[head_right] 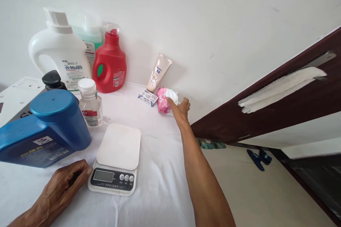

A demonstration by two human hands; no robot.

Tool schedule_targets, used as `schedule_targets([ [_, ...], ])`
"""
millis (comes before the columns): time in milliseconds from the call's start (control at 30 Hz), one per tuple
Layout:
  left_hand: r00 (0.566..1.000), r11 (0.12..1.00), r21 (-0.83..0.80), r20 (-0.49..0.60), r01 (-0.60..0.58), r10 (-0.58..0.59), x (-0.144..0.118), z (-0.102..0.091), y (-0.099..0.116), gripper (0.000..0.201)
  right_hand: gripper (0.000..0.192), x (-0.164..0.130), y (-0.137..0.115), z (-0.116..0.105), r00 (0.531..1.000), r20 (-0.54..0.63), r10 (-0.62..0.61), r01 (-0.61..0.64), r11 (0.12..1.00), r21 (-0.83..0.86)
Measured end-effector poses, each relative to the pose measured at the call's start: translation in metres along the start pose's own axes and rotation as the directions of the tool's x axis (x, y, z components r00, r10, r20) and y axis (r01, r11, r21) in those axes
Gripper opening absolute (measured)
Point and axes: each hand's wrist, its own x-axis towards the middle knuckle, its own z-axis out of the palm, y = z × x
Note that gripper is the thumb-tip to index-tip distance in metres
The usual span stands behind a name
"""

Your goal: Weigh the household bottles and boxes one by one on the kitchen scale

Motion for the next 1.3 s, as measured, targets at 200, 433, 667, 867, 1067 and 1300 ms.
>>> schedule_targets([
  [200,1.000,1.000,0.002,-0.008,0.002,-0.002,0.001,-0.002,0.004,0.043,0.095,-0.033,0.012,0.000,0.997,0.049,-0.057,0.062,0.994,-0.094],
  [433,1.000,0.999,0.027,-0.001,0.021,-0.021,0.003,-0.004,0.011,0.044,0.072,-0.001,-0.008,0.028,0.996,0.013,-0.090,0.091,0.987,-0.132],
  [667,1.000,1.000,0.000,0.015,0.020,-0.020,0.004,-0.004,0.014,0.046,0.076,-0.012,-0.059,0.007,0.963,-0.092,-0.252,0.236,0.959,-0.157],
  [867,1.000,1.000,-0.010,0.014,0.026,-0.026,0.004,-0.002,0.010,0.045,0.025,-0.063,-0.174,0.034,0.731,0.395,-0.557,0.228,0.744,0.628],
  [1067,0.999,0.998,-0.054,0.036,0.028,-0.026,0.002,-0.002,0.008,0.044,0.040,-0.064,-0.247,0.117,0.546,0.673,-0.499,-0.351,0.594,0.724],
  [1300,0.998,0.998,-0.051,0.044,0.038,-0.036,0.003,-0.003,0.011,0.044,0.040,-0.057,-0.267,0.152,0.553,0.707,-0.441,-0.404,0.600,0.690],
])
